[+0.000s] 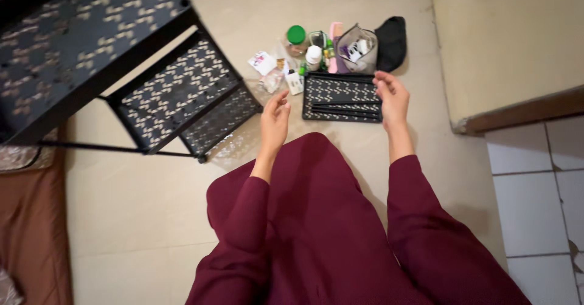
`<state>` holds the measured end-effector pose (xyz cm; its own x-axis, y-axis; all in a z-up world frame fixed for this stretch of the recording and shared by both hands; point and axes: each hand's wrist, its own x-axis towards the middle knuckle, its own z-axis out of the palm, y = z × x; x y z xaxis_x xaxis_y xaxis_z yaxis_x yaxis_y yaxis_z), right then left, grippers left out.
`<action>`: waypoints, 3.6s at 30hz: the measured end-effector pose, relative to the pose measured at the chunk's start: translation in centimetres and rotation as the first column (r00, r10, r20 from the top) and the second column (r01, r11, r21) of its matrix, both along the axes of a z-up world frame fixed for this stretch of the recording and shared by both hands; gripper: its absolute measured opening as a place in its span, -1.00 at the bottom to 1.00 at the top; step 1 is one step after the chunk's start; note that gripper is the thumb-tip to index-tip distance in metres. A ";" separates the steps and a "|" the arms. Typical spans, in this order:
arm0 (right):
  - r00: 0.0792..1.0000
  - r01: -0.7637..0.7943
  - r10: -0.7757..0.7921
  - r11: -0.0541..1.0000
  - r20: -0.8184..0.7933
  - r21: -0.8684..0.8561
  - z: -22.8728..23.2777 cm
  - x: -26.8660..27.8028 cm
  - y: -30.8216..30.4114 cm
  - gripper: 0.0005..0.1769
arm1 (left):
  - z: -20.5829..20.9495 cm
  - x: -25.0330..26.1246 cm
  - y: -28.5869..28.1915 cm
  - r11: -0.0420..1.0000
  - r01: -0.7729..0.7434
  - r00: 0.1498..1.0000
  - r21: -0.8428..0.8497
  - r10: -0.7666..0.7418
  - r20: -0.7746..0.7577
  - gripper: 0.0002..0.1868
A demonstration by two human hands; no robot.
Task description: The person assembles a black three-tier plastic rack by inserting legs and trays, then organizes various personal items from the floor onto the shelves. Items include bottles, jars, a hairbrush, a comb, a phone, and small packets.
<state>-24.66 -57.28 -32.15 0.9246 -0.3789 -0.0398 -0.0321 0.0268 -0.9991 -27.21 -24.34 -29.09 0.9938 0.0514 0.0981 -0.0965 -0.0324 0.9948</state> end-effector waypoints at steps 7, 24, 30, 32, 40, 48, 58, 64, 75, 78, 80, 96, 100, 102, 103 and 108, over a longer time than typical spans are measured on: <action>0.983 -0.020 -0.043 0.943 -0.180 -0.331 -12.2 2.9 -2.9 -0.76 | -10.5 5.7 -5.2 0.987 -0.009 0.900 -0.159 -0.062 -0.432 -0.52; 0.833 -0.554 0.002 0.007 -0.554 -0.832 -28.0 8.0 0.3 -0.78 | -22.0 7.8 -3.5 0.993 -0.062 0.618 -0.098 -0.039 -0.785 -0.56; 0.847 -0.525 0.046 -0.072 -0.529 -0.848 -27.1 7.5 0.9 -0.82 | -19.5 8.2 -2.0 0.987 -0.123 0.631 -0.099 0.001 -0.776 -0.56; 0.864 -0.495 0.062 -0.072 -0.499 -0.866 -25.0 8.6 1.2 -0.82 | -17.4 8.7 -1.9 0.987 -0.121 0.655 -0.106 0.000 -0.755 -0.56; 0.982 -0.077 0.186 0.307 -0.020 -0.949 -9.5 9.4 4.9 -0.75 | -6.6 7.7 0.1 0.956 -0.092 0.837 -0.280 -0.078 -0.541 -0.56; 0.884 0.125 0.110 0.881 0.454 -0.457 15.9 14.0 14.1 -0.66 | 3.8 6.9 8.4 0.734 -0.368 0.928 -0.571 0.329 -0.176 -0.57; 0.655 -0.457 0.453 0.875 0.605 -0.162 34.4 14.1 28.5 -0.68 | 12.4 8.9 10.4 0.694 -0.284 0.922 -0.661 0.386 0.009 -0.47; 0.721 -0.362 0.481 0.875 0.499 -0.321 32.8 15.5 31.1 -0.66 | 15.1 9.8 9.9 0.720 -0.258 0.926 -0.644 0.375 0.049 -0.46; 0.671 -0.265 0.618 0.717 0.410 -0.645 32.6 12.6 32.1 -0.60 | 14.0 10.9 9.9 0.887 -0.228 0.942 -0.401 0.306 0.141 -0.56; 0.674 -0.288 0.631 0.703 0.384 -0.650 32.5 11.8 32.4 -0.66 | 14.1 10.5 9.4 0.978 -0.204 0.954 -0.054 0.210 0.214 -0.65; 0.669 -0.296 0.635 0.704 0.386 -0.645 32.6 10.9 32.2 -0.68 | 14.3 9.6 8.9 0.954 -0.276 0.956 0.121 0.259 0.136 -0.72; 0.641 -0.369 0.650 0.727 0.408 -0.579 33.2 -0.3 24.9 -0.69 | 13.9 -0.5 4.2 0.905 -0.257 0.956 0.339 0.187 0.227 -0.79; 0.639 -0.504 0.680 0.723 0.360 -0.472 32.5 -0.4 23.8 -0.68 | 13.6 -1.0 4.4 0.900 -0.299 0.938 0.318 0.217 0.268 -0.69; 0.633 -0.522 0.676 0.733 0.377 -0.437 31.2 0.5 22.7 -0.68 | 13.4 -0.8 4.5 0.895 -0.318 0.933 0.314 0.238 0.269 -0.75; 0.659 -0.507 0.652 0.754 0.376 -0.418 30.0 1.5 21.9 -0.71 | 13.3 -0.5 4.5 0.897 -0.326 0.929 0.298 0.245 0.278 -0.77; 0.889 -0.401 0.443 0.874 0.112 -0.275 17.3 10.2 14.0 -0.77 | 10.4 0.1 4.1 0.948 -0.288 0.957 0.133 0.290 0.006 -0.79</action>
<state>-14.44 -43.24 -14.88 0.9829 0.0709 0.1698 0.1805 -0.1898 -0.9651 -27.12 -20.29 -18.71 0.9396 0.3242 0.1102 -0.0504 -0.1875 0.9810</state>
